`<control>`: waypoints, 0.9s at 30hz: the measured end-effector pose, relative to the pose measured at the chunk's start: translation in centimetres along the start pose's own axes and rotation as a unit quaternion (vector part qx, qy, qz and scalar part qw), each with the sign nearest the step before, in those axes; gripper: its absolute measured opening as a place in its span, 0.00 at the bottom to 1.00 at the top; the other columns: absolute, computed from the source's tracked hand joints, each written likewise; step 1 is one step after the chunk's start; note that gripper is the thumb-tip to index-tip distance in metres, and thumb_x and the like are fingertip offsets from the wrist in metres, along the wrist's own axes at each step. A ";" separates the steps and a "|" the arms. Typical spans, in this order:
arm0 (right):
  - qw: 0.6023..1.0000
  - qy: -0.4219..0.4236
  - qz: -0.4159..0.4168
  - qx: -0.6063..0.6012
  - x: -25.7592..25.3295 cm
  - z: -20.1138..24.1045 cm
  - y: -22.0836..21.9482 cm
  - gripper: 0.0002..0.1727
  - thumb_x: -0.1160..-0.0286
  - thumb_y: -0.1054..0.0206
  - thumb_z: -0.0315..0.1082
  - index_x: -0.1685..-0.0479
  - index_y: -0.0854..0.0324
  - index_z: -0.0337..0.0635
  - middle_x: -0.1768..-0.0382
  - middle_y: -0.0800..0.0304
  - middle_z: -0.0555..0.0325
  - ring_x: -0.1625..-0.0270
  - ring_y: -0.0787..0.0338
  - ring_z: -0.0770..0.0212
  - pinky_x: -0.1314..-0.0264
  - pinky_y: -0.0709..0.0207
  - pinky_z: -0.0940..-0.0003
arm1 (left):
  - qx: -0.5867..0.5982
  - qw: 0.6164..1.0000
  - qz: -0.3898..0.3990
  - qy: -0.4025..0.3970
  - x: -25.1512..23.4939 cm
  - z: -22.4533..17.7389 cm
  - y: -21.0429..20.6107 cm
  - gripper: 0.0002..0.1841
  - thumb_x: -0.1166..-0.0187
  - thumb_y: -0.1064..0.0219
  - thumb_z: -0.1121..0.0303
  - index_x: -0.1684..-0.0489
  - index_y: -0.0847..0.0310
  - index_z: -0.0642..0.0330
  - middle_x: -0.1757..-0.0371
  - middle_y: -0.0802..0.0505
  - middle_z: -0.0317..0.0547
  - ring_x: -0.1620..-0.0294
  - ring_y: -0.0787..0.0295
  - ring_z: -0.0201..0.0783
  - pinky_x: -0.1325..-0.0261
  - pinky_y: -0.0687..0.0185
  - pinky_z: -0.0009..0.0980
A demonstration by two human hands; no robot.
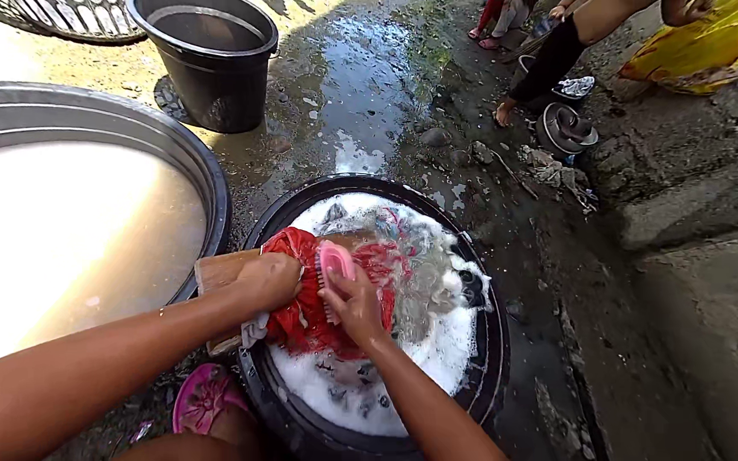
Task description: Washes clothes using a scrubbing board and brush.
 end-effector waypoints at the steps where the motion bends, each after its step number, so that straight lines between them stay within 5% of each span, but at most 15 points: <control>1: 1.000 0.014 0.014 -0.005 0.4 0.6 -0.7 0.22 0.30 0.24 0.38 0.38 0.09 0.39 0.31 0.17 0.27 0.33 0.13 0.35 0.33 0.19 0.43 | -0.003 1.000 0.001 -0.003 0.2 -0.1 0.0 0.21 0.09 0.46 0.59 0.48 0.18 0.73 0.45 0.10 0.70 0.35 0.14 0.67 0.38 0.21 0.63; 6: 0.975 -0.195 0.031 0.106 -4.4 -11.0 2.8 0.25 0.18 0.31 0.45 0.27 0.16 0.43 0.29 0.19 0.32 0.27 0.18 0.38 0.23 0.27 0.46 | -0.007 1.000 -0.004 -0.004 0.2 -0.2 0.0 0.21 0.09 0.46 0.58 0.48 0.18 0.72 0.45 0.10 0.68 0.35 0.13 0.65 0.38 0.21 0.63; 11: 0.999 -0.028 0.046 -0.007 0.0 0.7 -0.7 0.21 0.28 0.25 0.38 0.36 0.10 0.40 0.28 0.19 0.30 0.30 0.14 0.38 0.29 0.21 0.46 | -0.005 1.000 0.000 -0.007 0.4 -0.3 0.5 0.21 0.09 0.46 0.59 0.47 0.18 0.74 0.44 0.10 0.70 0.34 0.14 0.66 0.36 0.22 0.63; 16: 0.975 -0.196 0.044 0.099 -4.3 -10.7 2.4 0.25 0.18 0.32 0.45 0.26 0.17 0.42 0.27 0.20 0.32 0.25 0.19 0.39 0.21 0.29 0.47 | -0.007 1.000 -0.006 -0.011 0.3 -0.2 -0.2 0.21 0.09 0.45 0.59 0.48 0.18 0.72 0.45 0.10 0.68 0.35 0.13 0.65 0.37 0.21 0.61; 21: 0.997 -0.045 0.058 -0.023 0.1 0.3 -0.8 0.22 0.27 0.25 0.38 0.35 0.10 0.41 0.27 0.20 0.30 0.30 0.14 0.40 0.29 0.21 0.48 | -0.008 1.000 0.001 -0.013 0.4 -0.4 0.2 0.21 0.09 0.46 0.60 0.47 0.19 0.75 0.44 0.11 0.71 0.34 0.14 0.67 0.36 0.22 0.63; 24: 0.991 -0.131 0.033 0.013 -2.7 -6.4 0.5 0.22 0.22 0.27 0.40 0.31 0.13 0.42 0.21 0.28 0.28 0.23 0.22 0.35 0.21 0.29 0.46 | 0.003 0.999 -0.022 -0.033 -0.1 0.0 -0.3 0.22 0.09 0.46 0.58 0.49 0.18 0.74 0.47 0.10 0.70 0.36 0.13 0.67 0.36 0.22 0.63; 27: 0.982 -0.174 -0.020 -0.066 -5.1 -12.7 2.3 0.25 0.20 0.29 0.36 0.28 0.18 0.32 0.30 0.15 0.34 0.25 0.17 0.42 0.19 0.31 0.48 | 0.063 0.992 -0.040 -0.105 -0.2 -0.9 0.2 0.25 0.08 0.43 0.55 0.36 0.23 0.75 0.45 0.12 0.73 0.37 0.15 0.69 0.32 0.26 0.65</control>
Point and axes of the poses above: each hand's wrist, its own x-axis away from the middle knuckle, its own y-axis out of the back of the hand, z = x × y, the point moved 10 cm from there along -x, towards the middle knuckle
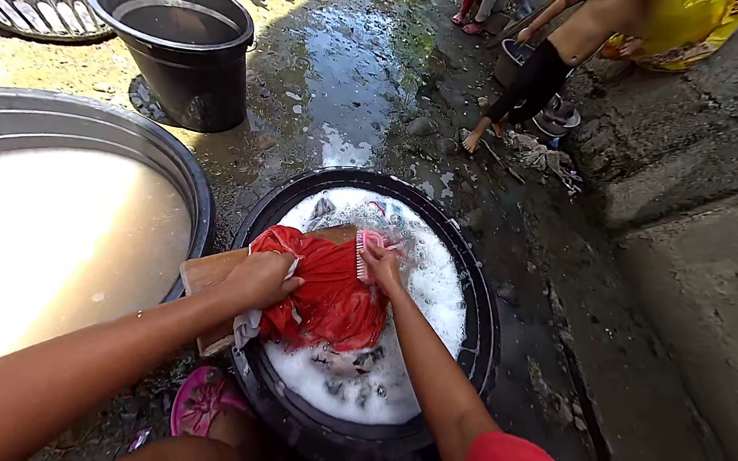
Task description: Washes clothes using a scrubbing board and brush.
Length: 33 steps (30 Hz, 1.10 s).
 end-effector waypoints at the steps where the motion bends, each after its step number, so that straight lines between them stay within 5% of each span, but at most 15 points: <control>1: 0.999 -0.011 0.002 -0.045 -0.1 -0.4 0.3 0.25 0.19 0.30 0.35 0.26 0.21 0.31 0.30 0.15 0.34 0.26 0.16 0.45 0.19 0.30 0.51 | 0.047 0.998 -0.006 -0.030 0.3 -0.9 0.6 0.26 0.07 0.44 0.56 0.29 0.26 0.75 0.42 0.13 0.74 0.34 0.16 0.69 0.29 0.28 0.65; 3: 0.988 -0.038 -0.002 -0.150 0.7 -0.3 1.5 0.25 0.17 0.33 0.31 0.23 0.25 0.28 0.28 0.18 0.34 0.30 0.14 0.52 0.26 0.24 0.59 | 0.191 0.980 -0.011 -0.060 1.6 -3.2 2.6 0.26 0.06 0.46 0.61 0.17 0.35 0.71 0.32 0.15 0.72 0.29 0.18 0.61 0.23 0.30 0.58; 5: 0.964 -0.050 -0.041 -0.258 1.3 0.6 4.3 0.23 0.13 0.39 0.30 0.23 0.27 0.28 0.35 0.14 0.39 0.45 0.11 0.60 0.42 0.17 0.66 | 0.362 0.928 -0.041 -0.078 2.9 -4.7 5.2 0.20 0.06 0.47 0.66 0.21 0.31 0.65 0.42 0.12 0.55 0.43 0.14 0.38 0.35 0.20 0.37; 7: 0.928 -0.025 -0.094 -0.360 1.1 2.1 8.3 0.21 0.08 0.47 0.32 0.24 0.28 0.31 0.53 0.10 0.48 0.61 0.10 0.66 0.58 0.14 0.68 | 0.571 0.809 -0.085 -0.113 3.6 -4.6 8.0 0.12 0.05 0.52 0.68 0.41 0.23 0.59 0.64 0.10 0.38 0.64 0.11 0.25 0.58 0.13 0.23; 10: 0.888 0.073 -0.112 -0.439 -0.2 4.1 13.0 0.21 0.05 0.54 0.38 0.20 0.32 0.42 0.51 0.09 0.61 0.56 0.08 0.69 0.53 0.11 0.68 | 0.769 0.611 -0.136 -0.133 1.9 -1.7 9.5 0.27 0.05 0.65 0.46 0.56 0.19 0.46 0.66 0.06 0.32 0.62 0.07 0.24 0.58 0.08 0.25; 12: 0.905 0.112 -0.149 -0.383 -1.0 4.3 14.5 0.21 0.08 0.48 0.34 0.22 0.28 0.38 0.47 0.08 0.58 0.54 0.08 0.70 0.51 0.11 0.70 | 0.744 0.647 -0.163 -0.032 0.4 0.4 6.0 0.32 0.11 0.67 0.32 0.44 0.23 0.43 0.57 0.09 0.32 0.53 0.10 0.25 0.51 0.11 0.29; 13: 0.926 0.121 -0.166 -0.318 -1.1 4.2 14.9 0.21 0.12 0.42 0.29 0.23 0.26 0.32 0.42 0.09 0.51 0.51 0.08 0.69 0.48 0.13 0.71 | 0.720 0.680 -0.140 0.027 -0.4 0.8 3.3 0.35 0.11 0.63 0.32 0.32 0.26 0.51 0.49 0.09 0.42 0.47 0.11 0.34 0.46 0.12 0.37; 15: 0.961 0.111 -0.187 -0.169 -0.6 2.4 14.5 0.26 0.20 0.32 0.27 0.25 0.25 0.26 0.32 0.14 0.37 0.40 0.10 0.60 0.36 0.18 0.67 | 0.663 0.733 -0.091 0.119 -1.7 1.2 -0.2 0.28 0.08 0.46 0.50 0.21 0.35 0.65 0.39 0.14 0.56 0.41 0.14 0.43 0.38 0.16 0.42; 17: 0.972 0.055 -0.227 -0.025 1.2 -2.0 13.3 0.29 0.26 0.25 0.32 0.26 0.22 0.28 0.29 0.16 0.32 0.29 0.13 0.45 0.23 0.25 0.54 | 0.616 0.766 -0.077 0.167 -1.9 1.3 -0.6 0.26 0.10 0.39 0.62 0.20 0.38 0.69 0.36 0.16 0.62 0.39 0.15 0.46 0.35 0.19 0.43; 20: 0.959 -0.065 -0.229 0.152 4.5 -9.7 10.4 0.28 0.24 0.27 0.40 0.25 0.18 0.40 0.32 0.17 0.24 0.29 0.18 0.26 0.25 0.31 0.32 | 0.579 0.788 -0.142 0.155 -1.7 2.7 1.3 0.21 0.11 0.37 0.61 0.33 0.27 0.73 0.48 0.12 0.62 0.50 0.12 0.47 0.42 0.16 0.45; 23: 0.948 -0.162 -0.186 0.201 6.3 -12.3 8.9 0.24 0.22 0.31 0.28 0.26 0.18 0.36 0.33 0.18 0.22 0.28 0.20 0.24 0.24 0.32 0.32 | 0.399 0.892 -0.189 0.095 -0.3 3.5 4.0 0.24 0.18 0.28 0.55 0.48 0.18 0.75 0.56 0.10 0.63 0.51 0.11 0.52 0.40 0.18 0.54; 25: 0.943 -0.162 -0.190 0.222 5.7 -10.5 8.7 0.19 0.21 0.33 0.32 0.33 0.14 0.37 0.38 0.12 0.30 0.32 0.14 0.31 0.29 0.26 0.34 | 0.209 0.960 -0.174 0.063 0.3 3.2 4.0 0.27 0.22 0.25 0.49 0.49 0.15 0.70 0.55 0.08 0.62 0.47 0.09 0.57 0.38 0.19 0.61; 28: 0.963 0.062 -0.227 0.129 5.4 -0.3 6.3 0.23 0.28 0.26 0.37 0.36 0.11 0.36 0.39 0.12 0.27 0.34 0.14 0.28 0.29 0.26 0.33 | 0.045 0.989 -0.134 0.047 0.0 2.7 2.2 0.28 0.14 0.38 0.45 0.48 0.17 0.70 0.55 0.08 0.64 0.47 0.09 0.62 0.43 0.18 0.64; 30: 0.968 0.182 -0.153 0.084 8.3 7.5 1.5 0.21 0.32 0.23 0.38 0.41 0.08 0.38 0.40 0.11 0.29 0.37 0.11 0.33 0.33 0.20 0.39 | -0.001 0.993 -0.105 0.055 0.3 1.9 1.8 0.24 0.11 0.42 0.51 0.51 0.17 0.69 0.56 0.08 0.63 0.48 0.09 0.62 0.45 0.18 0.62; 33: 0.980 0.185 0.013 0.075 10.2 11.0 -4.3 0.18 0.29 0.24 0.40 0.44 0.06 0.41 0.38 0.12 0.31 0.37 0.10 0.37 0.35 0.19 0.42 | -0.029 0.995 -0.061 0.077 0.6 1.4 1.8 0.21 0.11 0.41 0.55 0.51 0.17 0.71 0.54 0.09 0.65 0.44 0.10 0.63 0.41 0.19 0.62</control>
Point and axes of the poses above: each hand's wrist, its own x-axis away from the middle knuckle, its own y-axis out of the back of the hand, z = x × y, the point moved 10 cm from there along -x, towards the middle knuckle
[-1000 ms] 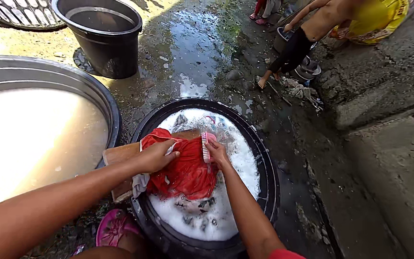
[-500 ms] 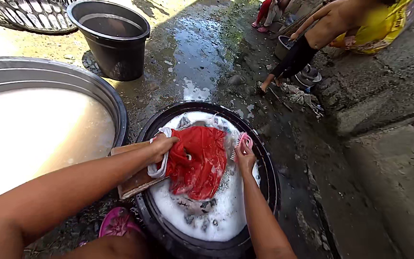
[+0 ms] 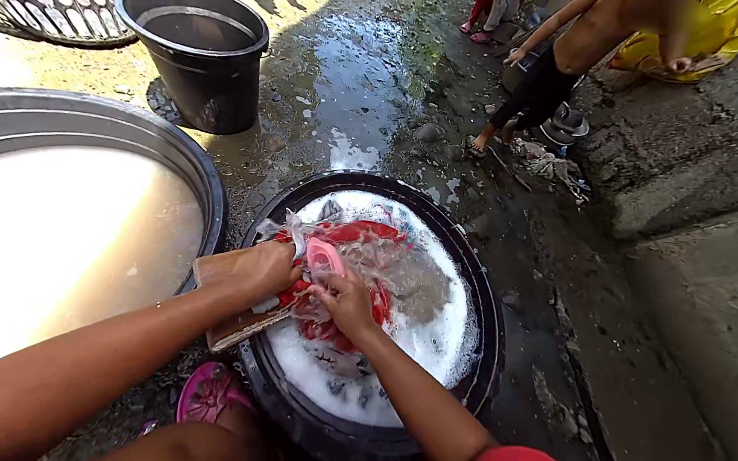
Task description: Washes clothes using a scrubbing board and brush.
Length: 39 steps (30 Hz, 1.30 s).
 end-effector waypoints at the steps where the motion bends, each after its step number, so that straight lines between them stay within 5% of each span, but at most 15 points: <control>1: 0.999 -0.046 0.024 0.017 -0.7 -2.1 -0.2 0.18 0.25 0.27 0.40 0.41 0.08 0.40 0.36 0.13 0.31 0.35 0.12 0.37 0.32 0.21 0.42 | -0.006 1.000 0.008 0.005 0.1 0.0 0.0 0.21 0.11 0.41 0.56 0.51 0.17 0.71 0.53 0.08 0.65 0.43 0.10 0.63 0.41 0.19 0.62; 5: 0.968 -0.226 0.041 0.097 -3.0 -12.2 2.3 0.26 0.15 0.35 0.48 0.22 0.19 0.48 0.29 0.17 0.36 0.27 0.17 0.39 0.24 0.27 0.44 | -0.021 1.000 0.018 0.013 0.0 0.0 -0.6 0.20 0.12 0.40 0.54 0.52 0.15 0.67 0.54 0.08 0.62 0.45 0.09 0.61 0.43 0.19 0.62; 10: 0.999 -0.038 0.030 -0.017 0.4 -0.5 -0.2 0.22 0.27 0.25 0.41 0.35 0.10 0.42 0.34 0.14 0.30 0.35 0.12 0.37 0.32 0.20 0.44 | -0.028 0.999 0.017 0.006 -0.4 0.1 -0.6 0.21 0.12 0.40 0.54 0.53 0.15 0.68 0.55 0.08 0.62 0.45 0.09 0.62 0.43 0.18 0.61; 15: 0.967 -0.222 0.068 0.108 -2.8 -11.8 2.1 0.26 0.15 0.35 0.48 0.22 0.19 0.49 0.26 0.19 0.37 0.26 0.18 0.40 0.23 0.28 0.44 | -0.032 0.999 0.012 0.000 -0.5 0.0 -0.8 0.19 0.13 0.39 0.55 0.55 0.14 0.66 0.56 0.07 0.61 0.45 0.09 0.61 0.43 0.18 0.61; 17: 0.973 -0.206 0.056 0.083 -2.3 -9.5 2.1 0.26 0.17 0.33 0.47 0.24 0.18 0.47 0.30 0.15 0.37 0.28 0.16 0.41 0.24 0.27 0.46 | -0.039 0.999 0.019 0.002 -0.4 -0.1 -0.8 0.20 0.12 0.40 0.55 0.54 0.15 0.67 0.55 0.07 0.62 0.44 0.09 0.61 0.43 0.18 0.61; 20: 0.995 -0.075 0.055 -0.025 0.5 -1.1 -0.3 0.23 0.25 0.26 0.40 0.32 0.12 0.42 0.35 0.14 0.32 0.34 0.13 0.39 0.31 0.21 0.46 | -0.035 0.999 0.004 -0.008 -0.6 0.0 -0.6 0.20 0.13 0.40 0.55 0.56 0.15 0.67 0.56 0.07 0.62 0.46 0.08 0.62 0.46 0.18 0.61; 26: 0.969 -0.218 0.073 0.089 -3.1 -11.1 2.1 0.26 0.16 0.34 0.48 0.23 0.19 0.47 0.28 0.16 0.38 0.25 0.18 0.41 0.21 0.29 0.44 | -0.023 1.000 0.012 -0.005 -0.4 -0.2 -0.7 0.20 0.12 0.39 0.57 0.52 0.15 0.70 0.52 0.08 0.64 0.42 0.10 0.63 0.40 0.20 0.62; 31: 0.995 -0.078 0.060 -0.029 0.8 -1.1 -0.5 0.24 0.26 0.25 0.40 0.32 0.12 0.41 0.34 0.16 0.31 0.35 0.13 0.40 0.32 0.20 0.47 | -0.031 0.999 0.024 -0.004 -0.5 -0.1 -0.7 0.21 0.12 0.41 0.56 0.51 0.16 0.70 0.50 0.08 0.66 0.41 0.11 0.64 0.41 0.20 0.63; 34: 0.983 -0.168 0.056 0.040 -1.5 -8.7 0.8 0.25 0.19 0.30 0.43 0.25 0.17 0.45 0.22 0.27 0.30 0.23 0.22 0.36 0.21 0.29 0.46 | -0.031 0.999 0.025 0.002 -0.4 -0.1 -0.7 0.21 0.11 0.40 0.56 0.50 0.16 0.70 0.50 0.08 0.65 0.40 0.11 0.63 0.39 0.20 0.62; 36: 0.981 -0.193 0.021 0.019 -3.4 -12.9 2.5 0.25 0.18 0.31 0.41 0.25 0.18 0.38 0.28 0.16 0.34 0.24 0.17 0.39 0.19 0.31 0.44 | -0.015 1.000 0.023 0.003 -0.7 0.0 -0.4 0.21 0.11 0.40 0.56 0.51 0.16 0.71 0.50 0.08 0.66 0.40 0.11 0.64 0.37 0.21 0.62; 39: 0.962 -0.222 -0.030 -0.156 -2.6 -14.8 3.9 0.24 0.18 0.31 0.33 0.26 0.21 0.31 0.30 0.15 0.36 0.28 0.15 0.49 0.22 0.27 0.54 | 0.093 0.995 0.012 -0.017 -1.2 -0.7 0.4 0.23 0.11 0.41 0.55 0.58 0.16 0.72 0.58 0.10 0.65 0.48 0.11 0.63 0.43 0.22 0.63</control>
Point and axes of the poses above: each hand's wrist, its own x-axis away from the middle knuckle, its own y-axis out of the back of the hand, z = x × y, the point moved 10 cm from there along -x, towards the middle knuckle
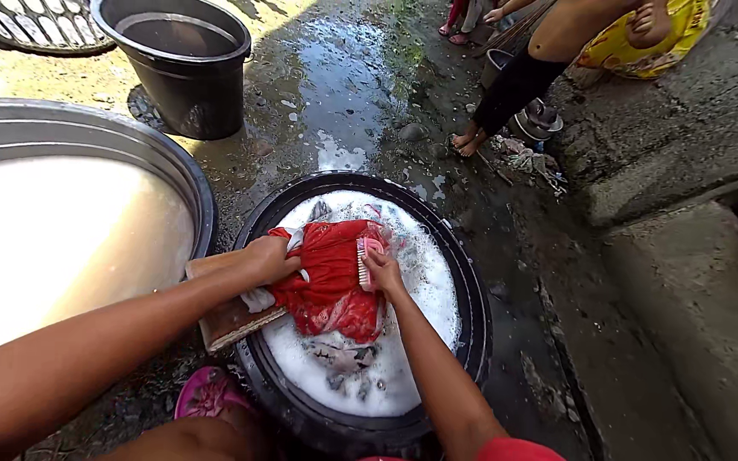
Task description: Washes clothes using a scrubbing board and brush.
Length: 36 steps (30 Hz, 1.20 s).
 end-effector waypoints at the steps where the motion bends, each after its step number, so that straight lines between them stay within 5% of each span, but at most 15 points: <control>1: 0.997 -0.016 -0.011 -0.071 0.9 0.3 1.0 0.23 0.16 0.33 0.32 0.25 0.23 0.29 0.31 0.15 0.37 0.34 0.12 0.54 0.30 0.23 0.60 | 0.072 0.997 -0.003 -0.018 0.3 -1.0 0.5 0.22 0.10 0.40 0.56 0.60 0.17 0.72 0.61 0.11 0.63 0.53 0.13 0.58 0.46 0.22 0.60; 3: 0.979 -0.021 -0.049 -0.195 2.7 2.2 4.0 0.21 0.12 0.39 0.30 0.25 0.25 0.28 0.42 0.10 0.43 0.53 0.10 0.64 0.50 0.15 0.68 | 0.229 0.972 0.012 -0.050 2.3 -4.1 2.1 0.18 0.09 0.40 0.58 0.55 0.16 0.67 0.64 0.12 0.50 0.61 0.15 0.41 0.50 0.20 0.45; 6: 0.942 0.043 -0.083 -0.323 4.5 7.0 9.7 0.19 0.06 0.52 0.32 0.27 0.29 0.30 0.58 0.09 0.55 0.64 0.08 0.69 0.60 0.12 0.71 | 0.430 0.892 0.043 -0.133 6.9 -8.8 5.6 0.13 0.06 0.47 0.63 0.57 0.17 0.57 0.72 0.10 0.34 0.71 0.13 0.23 0.63 0.15 0.21; 8: 0.913 0.119 -0.094 -0.379 5.0 10.4 13.3 0.19 0.06 0.57 0.34 0.28 0.28 0.39 0.59 0.07 0.62 0.60 0.06 0.70 0.56 0.09 0.70 | 0.563 0.800 0.038 -0.205 8.2 -9.3 8.4 0.16 0.06 0.49 0.59 0.56 0.15 0.52 0.70 0.06 0.34 0.71 0.09 0.23 0.67 0.12 0.20; 10: 0.882 0.182 -0.110 -0.420 4.8 13.4 15.9 0.18 0.05 0.56 0.39 0.28 0.26 0.49 0.53 0.06 0.66 0.54 0.06 0.70 0.51 0.09 0.69 | 0.672 0.690 0.028 -0.267 6.9 -8.1 10.0 0.21 0.13 0.45 0.40 0.45 0.15 0.41 0.56 0.04 0.31 0.55 0.05 0.26 0.55 0.06 0.27; 12: 0.878 0.235 -0.122 -0.399 4.4 15.6 17.1 0.18 0.06 0.50 0.44 0.27 0.24 0.54 0.49 0.06 0.69 0.51 0.06 0.72 0.48 0.09 0.70 | 0.715 0.659 -0.008 -0.231 3.9 -6.1 7.9 0.33 0.24 0.51 0.23 0.39 0.18 0.36 0.49 0.05 0.30 0.46 0.06 0.31 0.49 0.06 0.35; 14: 0.916 0.254 -0.146 -0.275 3.6 15.8 17.0 0.22 0.10 0.43 0.44 0.22 0.24 0.50 0.47 0.07 0.66 0.54 0.08 0.74 0.50 0.11 0.73 | 0.668 0.740 -0.004 -0.078 1.5 -4.1 1.6 0.39 0.21 0.66 0.23 0.38 0.23 0.43 0.53 0.06 0.35 0.50 0.06 0.33 0.51 0.07 0.37; 15: 0.940 0.242 -0.150 -0.187 2.9 15.0 16.4 0.23 0.12 0.39 0.40 0.20 0.24 0.45 0.45 0.08 0.58 0.57 0.10 0.72 0.51 0.13 0.71 | 0.611 0.792 0.008 -0.001 0.8 -2.9 -1.6 0.33 0.10 0.65 0.35 0.37 0.25 0.51 0.56 0.08 0.38 0.54 0.08 0.33 0.52 0.10 0.36; 18: 0.976 0.145 -0.163 0.024 0.4 9.1 14.1 0.26 0.22 0.27 0.36 0.25 0.19 0.38 0.40 0.08 0.40 0.49 0.08 0.51 0.40 0.18 0.50 | 0.490 0.862 -0.010 0.130 -0.4 -0.3 -4.6 0.18 0.10 0.39 0.63 0.33 0.30 0.66 0.54 0.15 0.48 0.60 0.14 0.36 0.54 0.16 0.37; 21: 0.965 0.009 -0.220 0.143 0.5 -1.3 12.6 0.28 0.23 0.27 0.44 0.26 0.17 0.42 0.33 0.13 0.34 0.33 0.12 0.37 0.27 0.25 0.40 | 0.466 0.874 -0.064 0.121 -0.4 -0.2 -1.4 0.21 0.08 0.41 0.61 0.28 0.32 0.69 0.47 0.14 0.55 0.52 0.12 0.40 0.46 0.15 0.41; 23: 0.950 -0.081 -0.221 0.207 1.8 -7.1 10.9 0.28 0.20 0.31 0.47 0.21 0.20 0.49 0.26 0.20 0.32 0.27 0.17 0.32 0.27 0.26 0.36 | 0.366 0.921 -0.102 0.089 -0.3 0.3 0.8 0.21 0.09 0.40 0.59 0.39 0.25 0.75 0.51 0.13 0.59 0.52 0.13 0.45 0.43 0.17 0.45; 26: 0.949 -0.125 -0.212 0.196 3.5 -10.6 9.2 0.23 0.16 0.37 0.31 0.23 0.21 0.37 0.28 0.20 0.26 0.24 0.21 0.28 0.21 0.33 0.35 | 0.112 0.990 -0.085 0.019 -0.3 1.2 1.5 0.27 0.14 0.33 0.54 0.50 0.19 0.80 0.50 0.11 0.75 0.42 0.13 0.69 0.35 0.25 0.66; 28: 0.946 -0.097 -0.229 0.208 3.2 -9.3 8.9 0.20 0.16 0.40 0.27 0.28 0.20 0.30 0.31 0.17 0.26 0.25 0.20 0.31 0.19 0.33 0.39 | -0.007 0.999 -0.049 0.010 0.2 1.5 0.4 0.29 0.12 0.38 0.49 0.52 0.18 0.77 0.51 0.11 0.74 0.42 0.12 0.70 0.37 0.23 0.67; 31: 0.930 0.129 -0.283 0.193 2.7 -1.2 6.5 0.22 0.26 0.29 0.36 0.35 0.12 0.35 0.37 0.12 0.28 0.33 0.13 0.29 0.29 0.25 0.34 | -0.087 0.996 -0.031 -0.018 0.4 1.0 -0.7 0.31 0.08 0.47 0.48 0.55 0.20 0.75 0.52 0.11 0.73 0.42 0.12 0.70 0.39 0.22 0.66; 36: 0.953 0.274 -0.017 0.125 8.9 11.2 -6.9 0.19 0.34 0.22 0.38 0.43 0.06 0.41 0.36 0.12 0.31 0.36 0.10 0.35 0.35 0.17 0.41 | -0.125 0.992 0.004 -0.005 0.8 0.5 -1.4 0.24 0.09 0.46 0.58 0.54 0.19 0.77 0.48 0.11 0.75 0.39 0.13 0.72 0.39 0.22 0.67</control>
Point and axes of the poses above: each hand's wrist, its own x-axis away from the middle knuckle, its own y-axis out of the back of the hand, z = x × y, the point moved 10 cm from there along -x, towards the middle knuckle
